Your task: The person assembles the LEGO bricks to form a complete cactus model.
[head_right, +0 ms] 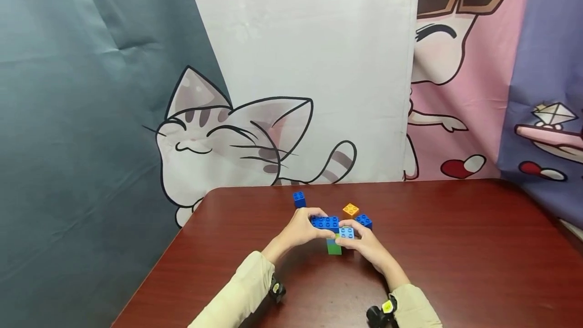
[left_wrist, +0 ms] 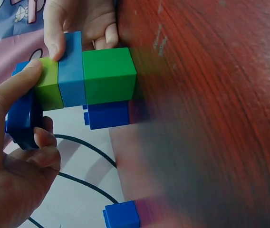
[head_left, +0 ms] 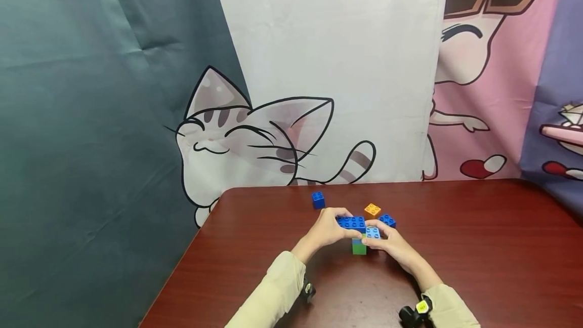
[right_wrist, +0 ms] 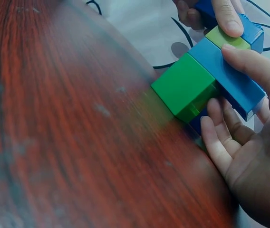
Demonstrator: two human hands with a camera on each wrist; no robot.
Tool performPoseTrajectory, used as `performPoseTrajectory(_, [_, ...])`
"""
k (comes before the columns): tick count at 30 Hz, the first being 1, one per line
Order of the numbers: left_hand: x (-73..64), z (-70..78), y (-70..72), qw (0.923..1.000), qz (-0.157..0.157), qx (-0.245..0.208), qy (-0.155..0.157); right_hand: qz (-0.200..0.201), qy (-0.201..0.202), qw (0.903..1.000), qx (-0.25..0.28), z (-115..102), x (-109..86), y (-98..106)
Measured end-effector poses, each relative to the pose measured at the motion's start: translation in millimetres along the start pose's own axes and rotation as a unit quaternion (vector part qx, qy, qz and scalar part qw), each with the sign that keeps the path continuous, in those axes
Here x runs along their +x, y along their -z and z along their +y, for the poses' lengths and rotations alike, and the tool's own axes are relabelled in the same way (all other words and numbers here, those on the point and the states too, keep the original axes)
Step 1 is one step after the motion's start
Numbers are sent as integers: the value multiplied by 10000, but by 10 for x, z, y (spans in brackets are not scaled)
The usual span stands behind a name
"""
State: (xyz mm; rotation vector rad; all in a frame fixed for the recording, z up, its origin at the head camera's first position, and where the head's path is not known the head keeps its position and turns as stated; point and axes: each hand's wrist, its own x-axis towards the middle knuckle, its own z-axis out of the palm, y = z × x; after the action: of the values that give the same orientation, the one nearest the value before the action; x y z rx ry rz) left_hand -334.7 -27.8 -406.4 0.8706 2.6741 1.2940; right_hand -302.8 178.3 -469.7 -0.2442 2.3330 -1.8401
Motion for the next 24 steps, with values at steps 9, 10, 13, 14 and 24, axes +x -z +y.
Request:
performPoseTrajectory(9, [-16,-48,-76,9969,184,-694,316,-60,132,9998,100,-1,-21,7])
performPoseTrajectory(10, [-17,-53,-81,9961,194,-794,343,-50,112,9998,125,-1,-19,6])
performPoseTrajectory(13, [-15,-71,-97,9927,214,-1110,415,-45,46,9998,183,-4,-13,6])
performPoseTrajectory(14, [-14,-80,-105,9913,217,-1217,449,-50,29,9998,180,-4,-11,8])
performPoseTrajectory(24, [-23,-210,-198,9783,319,-1990,474,-104,132,9999,15,8,-20,10])
